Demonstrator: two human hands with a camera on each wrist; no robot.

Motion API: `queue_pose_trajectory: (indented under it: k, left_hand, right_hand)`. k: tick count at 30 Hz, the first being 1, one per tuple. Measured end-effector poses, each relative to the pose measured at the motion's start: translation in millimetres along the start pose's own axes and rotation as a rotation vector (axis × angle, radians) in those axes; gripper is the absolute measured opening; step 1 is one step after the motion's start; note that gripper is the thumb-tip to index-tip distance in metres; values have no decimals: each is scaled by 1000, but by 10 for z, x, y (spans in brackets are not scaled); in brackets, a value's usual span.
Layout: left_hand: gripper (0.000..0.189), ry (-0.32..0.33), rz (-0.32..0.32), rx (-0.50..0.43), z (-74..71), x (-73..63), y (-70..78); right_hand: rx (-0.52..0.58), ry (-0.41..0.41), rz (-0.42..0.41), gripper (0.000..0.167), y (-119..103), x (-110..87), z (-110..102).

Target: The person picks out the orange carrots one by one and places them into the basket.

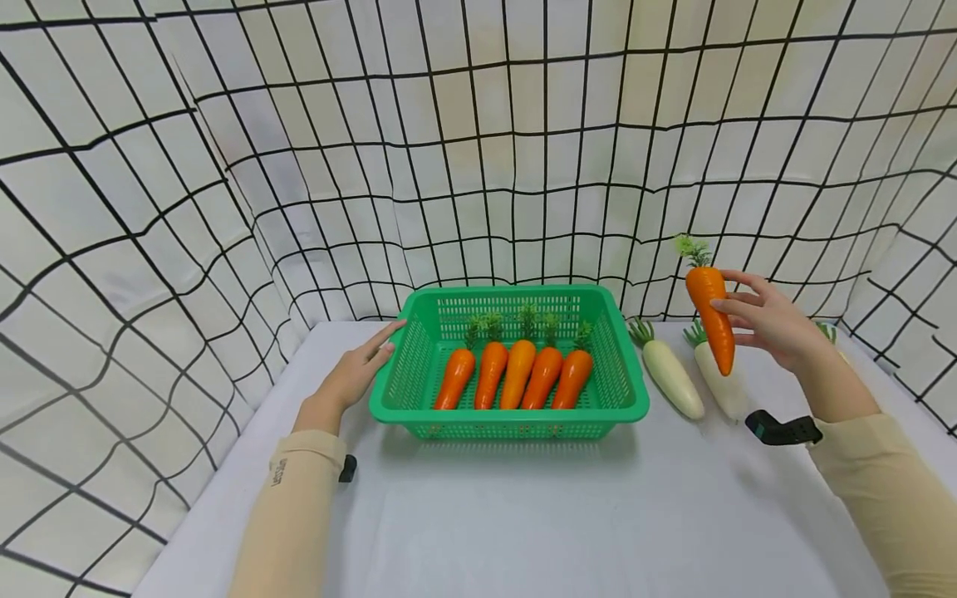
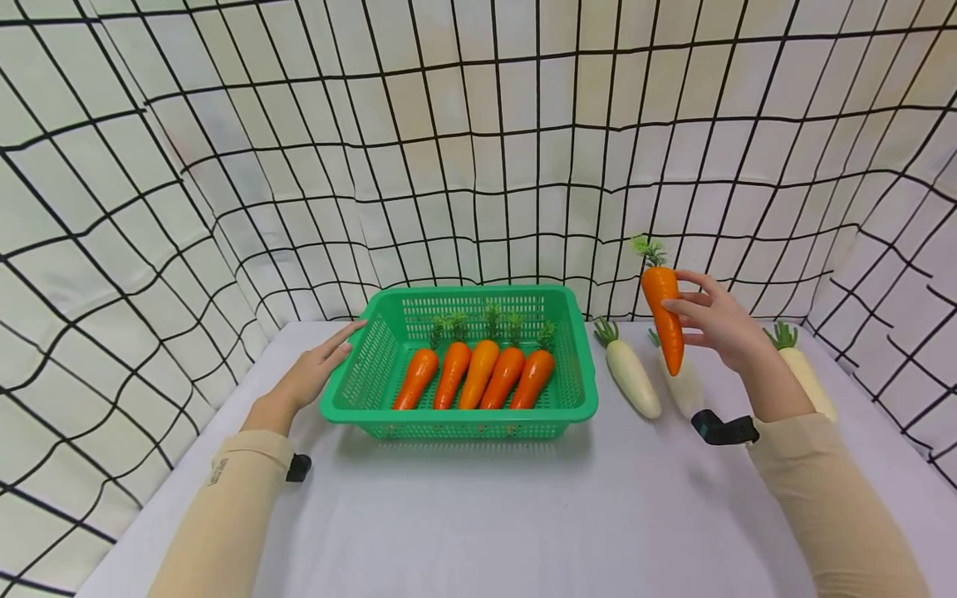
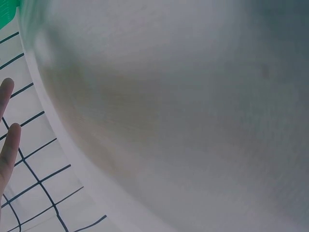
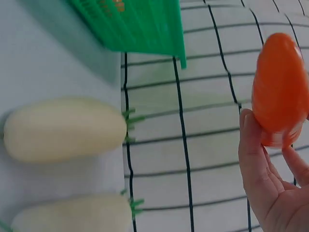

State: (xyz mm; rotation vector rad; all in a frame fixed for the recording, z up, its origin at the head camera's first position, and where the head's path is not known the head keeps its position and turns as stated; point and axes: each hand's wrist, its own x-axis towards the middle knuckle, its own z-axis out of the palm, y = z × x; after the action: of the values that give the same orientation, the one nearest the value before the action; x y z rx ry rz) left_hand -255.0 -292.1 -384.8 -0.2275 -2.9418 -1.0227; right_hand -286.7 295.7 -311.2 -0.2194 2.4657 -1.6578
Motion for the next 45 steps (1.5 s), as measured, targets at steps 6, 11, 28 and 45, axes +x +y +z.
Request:
queue_pose_trajectory:
  k: [6, 11, 28, 45]
  left_hand:
    - [58, 0, -3, -1, -4, 6, 4]
    - [58, -2, -3, -8, 2, 5, 2]
    - [57, 3, -5, -13, -12, -22, 25]
    - [56, 4, 13, -12, 8, 9, -21]
  right_hand:
    - [146, -88, 6, 76, -185, 117, 220]
    - [264, -142, 21, 76, -339, 191, 439]
    - [277, -316, -44, 73, -783, 558, 1124]
    - [191, -374, -87, 74, -847, 964, 1832]
